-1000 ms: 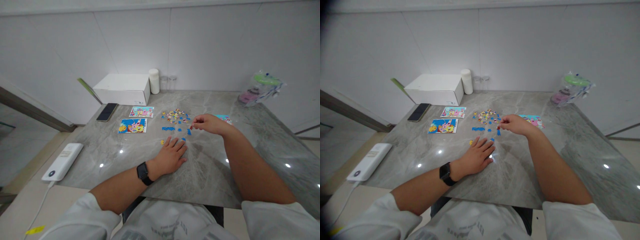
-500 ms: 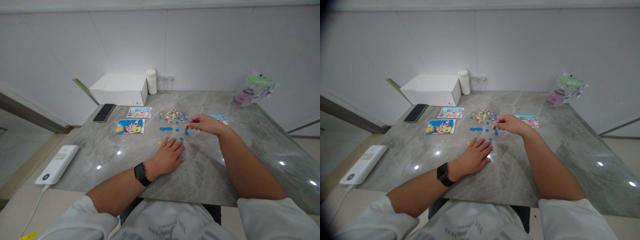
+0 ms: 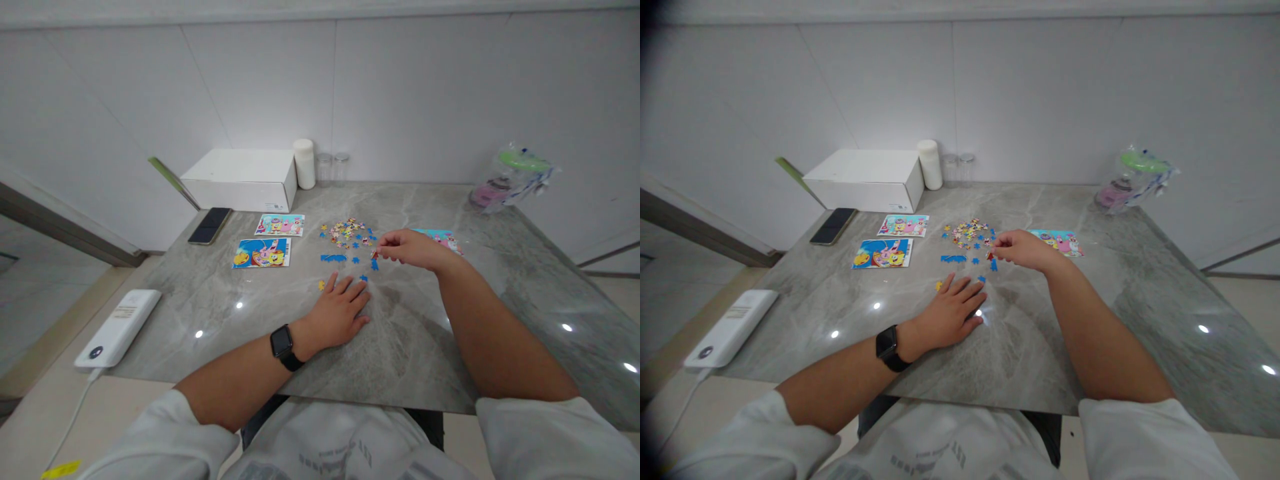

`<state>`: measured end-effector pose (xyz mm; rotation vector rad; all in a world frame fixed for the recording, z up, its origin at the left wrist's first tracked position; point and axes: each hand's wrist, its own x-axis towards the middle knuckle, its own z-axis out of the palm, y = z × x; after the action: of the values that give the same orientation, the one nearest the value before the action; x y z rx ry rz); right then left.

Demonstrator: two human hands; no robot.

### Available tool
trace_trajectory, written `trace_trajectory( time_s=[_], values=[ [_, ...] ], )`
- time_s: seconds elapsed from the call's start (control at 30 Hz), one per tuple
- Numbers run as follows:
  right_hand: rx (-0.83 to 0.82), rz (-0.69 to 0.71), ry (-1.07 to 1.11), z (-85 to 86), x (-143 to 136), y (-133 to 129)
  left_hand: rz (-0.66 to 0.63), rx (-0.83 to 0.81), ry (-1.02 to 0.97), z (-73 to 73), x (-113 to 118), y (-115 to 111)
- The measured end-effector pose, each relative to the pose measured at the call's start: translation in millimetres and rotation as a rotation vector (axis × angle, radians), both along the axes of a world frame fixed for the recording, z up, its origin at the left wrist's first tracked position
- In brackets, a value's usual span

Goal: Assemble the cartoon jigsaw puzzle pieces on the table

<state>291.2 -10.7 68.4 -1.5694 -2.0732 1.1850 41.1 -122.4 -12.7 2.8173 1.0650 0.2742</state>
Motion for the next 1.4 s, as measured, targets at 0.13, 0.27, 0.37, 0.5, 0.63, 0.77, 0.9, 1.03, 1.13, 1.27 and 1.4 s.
trace_trajectory(
  time_s=[0.13,0.27,0.37,0.5,0.63,0.77,0.9,1.03,1.13,1.27,1.4],
  values=[
    [-0.048,-0.006,0.004,-1.4,-1.9,0.5,0.005,-0.003,-0.013,0.8,-0.6,1.5],
    [-0.063,-0.010,-0.016,-0.3,-4.2,0.3,0.003,0.000,-0.013,1.6,-1.1,1.6],
    [-0.068,-0.002,-0.022,0.8,-5.3,0.0,0.005,0.007,-0.004,1.2,-1.0,1.1],
    [-0.064,-0.001,-0.025,-0.2,-6.0,0.3,0.007,0.009,-0.005,0.9,-1.1,0.8],
    [-0.065,-0.001,-0.018,-1.4,-6.7,0.7,0.015,0.004,-0.012,1.9,-1.5,0.8],
    [-0.057,0.006,-0.014,-1.5,-7.8,0.2,0.010,0.007,-0.005,3.1,-1.6,1.0],
    [-0.041,0.002,-0.020,-2.8,-9.3,-0.6,0.006,0.005,-0.012,2.5,-1.5,1.8],
    [-0.026,0.005,-0.023,-4.5,-10.0,-0.8,0.011,-0.001,-0.029,0.8,-1.8,2.0],
    [-0.017,0.016,-0.024,-4.6,-10.0,-0.9,0.020,-0.006,-0.038,1.3,-1.9,1.3],
    [-0.015,0.015,-0.020,-3.1,-11.1,-1.7,0.002,-0.012,-0.094,8.1,-0.9,1.3],
    [-0.019,0.000,-0.005,-0.2,-13.4,-3.5,-0.115,-0.076,-0.222,18.4,0.1,3.3]
  ],
)
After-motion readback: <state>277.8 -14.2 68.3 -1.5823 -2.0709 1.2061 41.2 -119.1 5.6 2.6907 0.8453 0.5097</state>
